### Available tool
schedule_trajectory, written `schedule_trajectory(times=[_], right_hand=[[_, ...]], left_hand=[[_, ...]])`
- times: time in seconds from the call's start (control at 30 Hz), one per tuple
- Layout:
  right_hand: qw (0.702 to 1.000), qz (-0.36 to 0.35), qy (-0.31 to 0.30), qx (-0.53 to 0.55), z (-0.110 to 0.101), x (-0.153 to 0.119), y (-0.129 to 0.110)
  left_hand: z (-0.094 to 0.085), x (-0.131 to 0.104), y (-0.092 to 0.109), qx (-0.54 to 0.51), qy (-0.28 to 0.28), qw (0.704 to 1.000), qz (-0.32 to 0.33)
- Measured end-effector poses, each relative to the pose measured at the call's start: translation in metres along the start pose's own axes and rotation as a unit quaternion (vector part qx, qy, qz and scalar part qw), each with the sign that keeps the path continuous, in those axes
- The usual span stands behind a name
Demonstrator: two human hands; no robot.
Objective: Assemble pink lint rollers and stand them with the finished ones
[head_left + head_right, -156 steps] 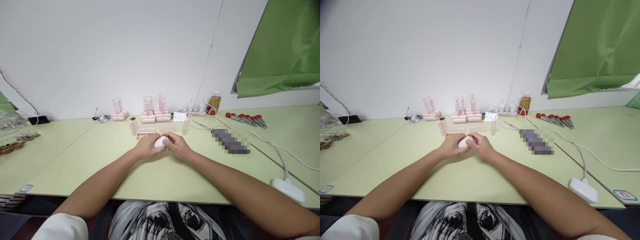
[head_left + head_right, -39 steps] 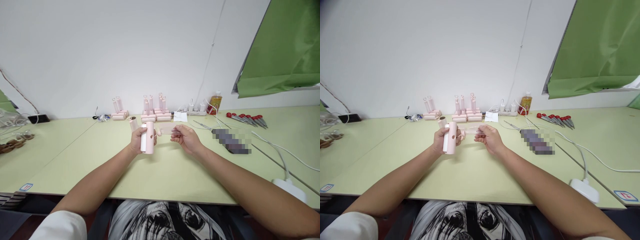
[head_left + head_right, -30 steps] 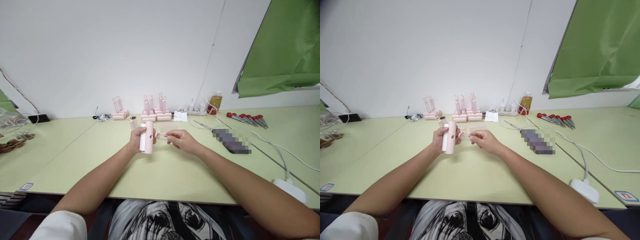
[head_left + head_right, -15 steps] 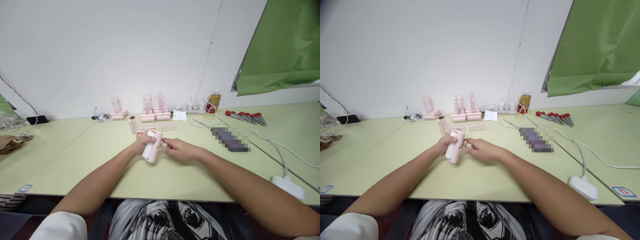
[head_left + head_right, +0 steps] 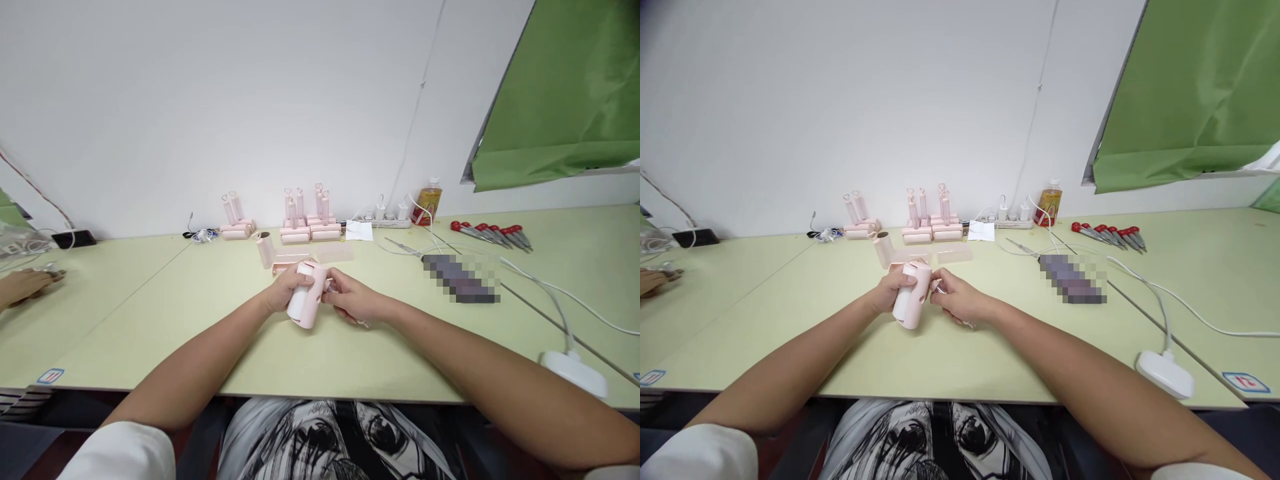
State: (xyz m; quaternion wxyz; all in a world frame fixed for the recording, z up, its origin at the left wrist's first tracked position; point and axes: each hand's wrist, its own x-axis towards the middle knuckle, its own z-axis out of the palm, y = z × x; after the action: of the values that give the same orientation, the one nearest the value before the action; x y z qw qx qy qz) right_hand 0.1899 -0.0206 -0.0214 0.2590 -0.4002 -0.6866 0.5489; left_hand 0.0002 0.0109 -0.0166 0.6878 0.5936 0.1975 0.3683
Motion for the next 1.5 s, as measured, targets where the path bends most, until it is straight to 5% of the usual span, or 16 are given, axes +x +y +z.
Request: schedule_trajectory(times=[0.33, 0.7, 0.97, 1.13, 1.33, 1.5], right_hand=[[0.998, -0.004, 0.036, 0.045, 0.004, 0.001, -0.004], [0.974, 0.055, 0.081, 0.206, -0.008, 0.012, 0.001], [0.977, 0.048, -0.016, 0.206, -0.011, 0.013, 0.008], [0.973, 0.019, 0.017, 0.227, -0.004, 0.009, 0.001], [0.986, -0.033, -0.024, 0.162, 0.002, 0.002, -0.005], [0.992, -0.044, 0.032, 0.113, 0.004, 0.004, -0.002]], left_hand=[[0.005, 0.0, 0.004, -0.025, -0.023, 0.999, 0.012], [-0.003, 0.004, 0.001, -0.029, 0.071, 0.996, 0.047], [0.0, 0.003, 0.001, -0.056, 0.068, 0.995, 0.049], [-0.001, 0.003, 0.001, -0.063, 0.04, 0.997, 0.034], [-0.001, 0.002, 0.001, -0.063, 0.041, 0.997, 0.015], [0.001, 0.002, 0.003, -0.056, 0.035, 0.998, 0.023]])
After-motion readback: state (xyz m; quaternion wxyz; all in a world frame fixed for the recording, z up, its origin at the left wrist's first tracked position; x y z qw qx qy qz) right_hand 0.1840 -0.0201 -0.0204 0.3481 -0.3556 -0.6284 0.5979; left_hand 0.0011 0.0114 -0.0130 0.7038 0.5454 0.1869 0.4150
